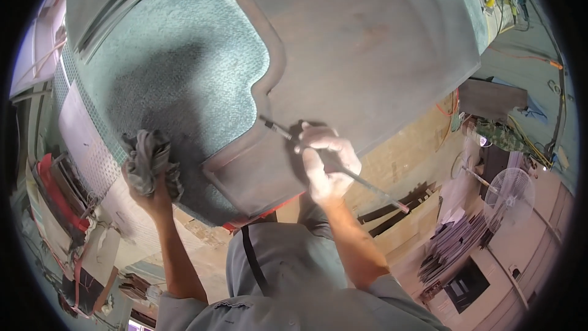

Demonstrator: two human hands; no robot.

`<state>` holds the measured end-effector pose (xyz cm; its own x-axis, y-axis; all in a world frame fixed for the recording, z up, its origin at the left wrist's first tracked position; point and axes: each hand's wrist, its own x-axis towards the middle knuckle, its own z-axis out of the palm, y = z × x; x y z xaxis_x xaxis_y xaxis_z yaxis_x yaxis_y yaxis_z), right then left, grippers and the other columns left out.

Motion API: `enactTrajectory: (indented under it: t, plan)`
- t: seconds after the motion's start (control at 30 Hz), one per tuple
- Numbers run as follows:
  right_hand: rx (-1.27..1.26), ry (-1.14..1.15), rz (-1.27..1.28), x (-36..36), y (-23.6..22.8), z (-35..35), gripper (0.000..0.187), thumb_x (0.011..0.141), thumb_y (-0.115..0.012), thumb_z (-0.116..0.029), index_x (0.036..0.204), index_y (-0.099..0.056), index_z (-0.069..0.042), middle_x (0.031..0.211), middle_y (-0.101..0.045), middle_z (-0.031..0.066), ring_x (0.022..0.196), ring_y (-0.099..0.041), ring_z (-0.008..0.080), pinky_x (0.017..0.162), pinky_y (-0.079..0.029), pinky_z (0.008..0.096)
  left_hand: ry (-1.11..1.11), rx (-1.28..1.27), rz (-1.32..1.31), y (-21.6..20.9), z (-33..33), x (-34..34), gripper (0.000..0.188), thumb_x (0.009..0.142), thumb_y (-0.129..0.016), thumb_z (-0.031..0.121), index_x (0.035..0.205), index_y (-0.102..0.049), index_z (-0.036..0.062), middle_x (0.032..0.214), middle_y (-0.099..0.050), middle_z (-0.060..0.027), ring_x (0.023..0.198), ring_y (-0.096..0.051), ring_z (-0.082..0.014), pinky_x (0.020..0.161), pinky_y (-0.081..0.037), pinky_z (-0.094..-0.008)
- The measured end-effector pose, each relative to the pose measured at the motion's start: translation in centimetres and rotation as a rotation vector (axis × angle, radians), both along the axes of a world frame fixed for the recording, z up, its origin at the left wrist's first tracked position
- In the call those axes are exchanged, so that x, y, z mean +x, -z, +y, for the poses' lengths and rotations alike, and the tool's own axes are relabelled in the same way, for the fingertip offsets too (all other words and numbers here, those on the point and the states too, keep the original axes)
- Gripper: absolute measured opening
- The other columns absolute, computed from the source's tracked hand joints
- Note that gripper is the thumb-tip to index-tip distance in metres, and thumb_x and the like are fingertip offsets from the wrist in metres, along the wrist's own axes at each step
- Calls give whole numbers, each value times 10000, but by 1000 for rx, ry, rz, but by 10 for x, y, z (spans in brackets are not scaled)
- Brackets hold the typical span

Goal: The person uses a brush on the corner of a wooden panel, wipes it with a cloth, and then sands the surface of multiple wooden panels using a sanding block.

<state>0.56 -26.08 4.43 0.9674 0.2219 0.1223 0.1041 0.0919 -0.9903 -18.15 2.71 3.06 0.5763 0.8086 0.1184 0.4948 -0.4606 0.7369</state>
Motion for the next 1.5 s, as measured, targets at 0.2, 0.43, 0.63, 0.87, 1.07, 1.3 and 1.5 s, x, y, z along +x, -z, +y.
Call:
enactTrajectory:
  t: [0.2,0.43,0.63,0.87,1.07,1.3,1.5]
  plan:
    - [-150,-32,-29,-56,-5,9,221,879,-797,91,1042,-682,-5,988,-758,134,971,-741,277,1107,-532,582,39,208,-43,21,-9,6,570,814,-845,-14,1345,-643,-58,1355,-630,-201,1246,-621,-370,1118,-457,-487]
    - [7,87,153,-93,-7,30,188,925,-740,118,1055,-653,15,998,-763,184,983,-755,284,870,-619,399,192,586,-34,30,-10,4,792,862,-785,-5,1549,-393,34,1409,-566,-316,1226,-586,-499,989,-467,-646]
    - [-127,94,30,-93,0,28,124,984,-710,73,1064,-634,18,949,-735,181,997,-720,299,851,-620,398,255,613,-53,28,-5,13,742,899,-754,1,1541,-384,46,1359,-624,-287,1172,-638,-479,960,-468,-625]
    - [-55,235,157,-115,-5,30,206,931,-742,125,1092,-661,27,1129,-739,223,1105,-721,296,911,-611,366,183,490,-94,33,-2,6,617,788,-840,46,1341,-599,-81,1354,-619,-263,1243,-599,-477,1095,-451,-577]
    - [-120,252,86,-122,-3,34,248,870,-745,158,1073,-689,26,1052,-770,203,1093,-751,321,937,-604,408,184,464,-163,32,-4,12,534,799,-843,12,1291,-653,-76,1316,-637,-235,1214,-610,-444,1083,-459,-554]
    - [-170,292,91,-132,-5,52,195,868,-764,133,1029,-711,36,1046,-772,213,1091,-754,320,917,-610,403,253,377,-150,31,-4,9,584,840,-818,-43,1384,-609,-74,1348,-614,-246,1239,-598,-443,1079,-456,-557]
    - [-275,312,104,-133,-3,52,199,882,-779,123,1065,-732,63,1167,-752,248,1089,-752,274,917,-614,382,346,377,-27,23,5,1,786,861,-823,-20,1543,-433,-2,1387,-583,-299,1242,-578,-495,1026,-451,-625]
